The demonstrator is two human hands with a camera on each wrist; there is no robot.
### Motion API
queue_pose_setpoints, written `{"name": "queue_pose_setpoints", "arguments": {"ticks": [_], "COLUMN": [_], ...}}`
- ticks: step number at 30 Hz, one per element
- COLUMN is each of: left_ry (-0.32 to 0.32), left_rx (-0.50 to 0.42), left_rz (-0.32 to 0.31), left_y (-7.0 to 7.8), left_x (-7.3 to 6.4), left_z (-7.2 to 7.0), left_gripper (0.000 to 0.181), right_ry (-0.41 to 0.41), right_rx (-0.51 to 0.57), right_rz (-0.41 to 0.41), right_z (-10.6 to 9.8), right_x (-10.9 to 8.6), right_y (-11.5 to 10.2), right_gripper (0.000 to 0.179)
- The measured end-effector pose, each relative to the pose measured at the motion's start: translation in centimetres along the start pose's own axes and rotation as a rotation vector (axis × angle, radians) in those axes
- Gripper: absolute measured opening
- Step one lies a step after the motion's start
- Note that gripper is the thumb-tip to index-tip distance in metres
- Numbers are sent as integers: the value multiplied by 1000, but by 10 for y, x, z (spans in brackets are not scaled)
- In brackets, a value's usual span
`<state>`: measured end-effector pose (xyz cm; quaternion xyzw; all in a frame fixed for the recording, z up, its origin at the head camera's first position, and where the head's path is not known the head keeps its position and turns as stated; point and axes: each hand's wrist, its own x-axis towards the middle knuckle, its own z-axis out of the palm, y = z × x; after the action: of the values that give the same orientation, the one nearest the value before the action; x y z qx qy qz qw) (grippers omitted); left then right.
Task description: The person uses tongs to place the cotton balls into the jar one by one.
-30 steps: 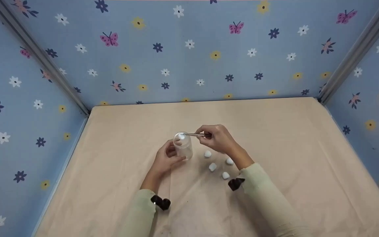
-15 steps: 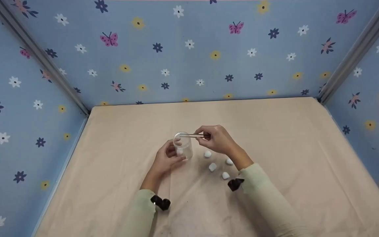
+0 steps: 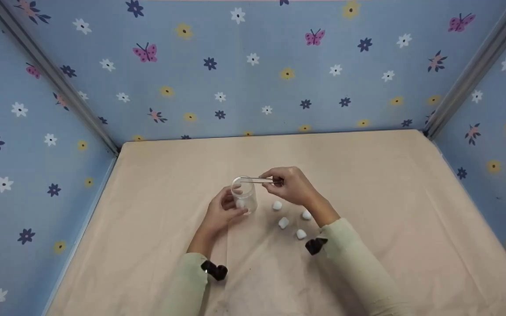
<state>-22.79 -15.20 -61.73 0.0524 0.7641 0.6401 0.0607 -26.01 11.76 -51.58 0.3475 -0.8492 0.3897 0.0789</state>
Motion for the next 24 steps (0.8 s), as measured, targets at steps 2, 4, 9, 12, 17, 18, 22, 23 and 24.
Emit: {"name": "queue_pose_setpoints", "arguments": {"ticks": [2, 4, 9, 12, 17, 18, 22, 23, 24], "left_ry": [-1, -1, 5, 10, 3, -1, -9, -10, -10], "left_rx": [-2, -3, 4, 16, 6, -2, -9, -10, -10], "left_rz": [-1, -5, -9, 0, 8, 3, -7, -10, -11], "left_y": [0, 1, 2, 1, 2, 2, 3, 3, 3], "left_x": [0, 1, 0, 0, -1, -1, -1, -1, -1], "left_z": [0, 0, 0, -1, -1, -1, -1, -1, -1], "left_gripper": [74, 75, 75, 75, 75, 75, 76, 76, 76], "right_ry": [10, 17, 26, 26, 29, 33, 50, 53, 56], "right_rx": [9, 27, 105, 135, 141, 141, 143, 143, 143], "right_rz": [-16, -24, -2, 24, 57, 60, 56, 52, 49], "right_z": [0, -1, -2, -4, -7, -8, -10, -11, -11], "right_x": [-1, -1, -2, -4, -6, -6, -9, -9, -10], "right_y": [2, 4, 7, 6, 6, 6, 7, 8, 9], "right_gripper": [19, 20, 21, 22, 23, 23, 22, 21, 21]}}
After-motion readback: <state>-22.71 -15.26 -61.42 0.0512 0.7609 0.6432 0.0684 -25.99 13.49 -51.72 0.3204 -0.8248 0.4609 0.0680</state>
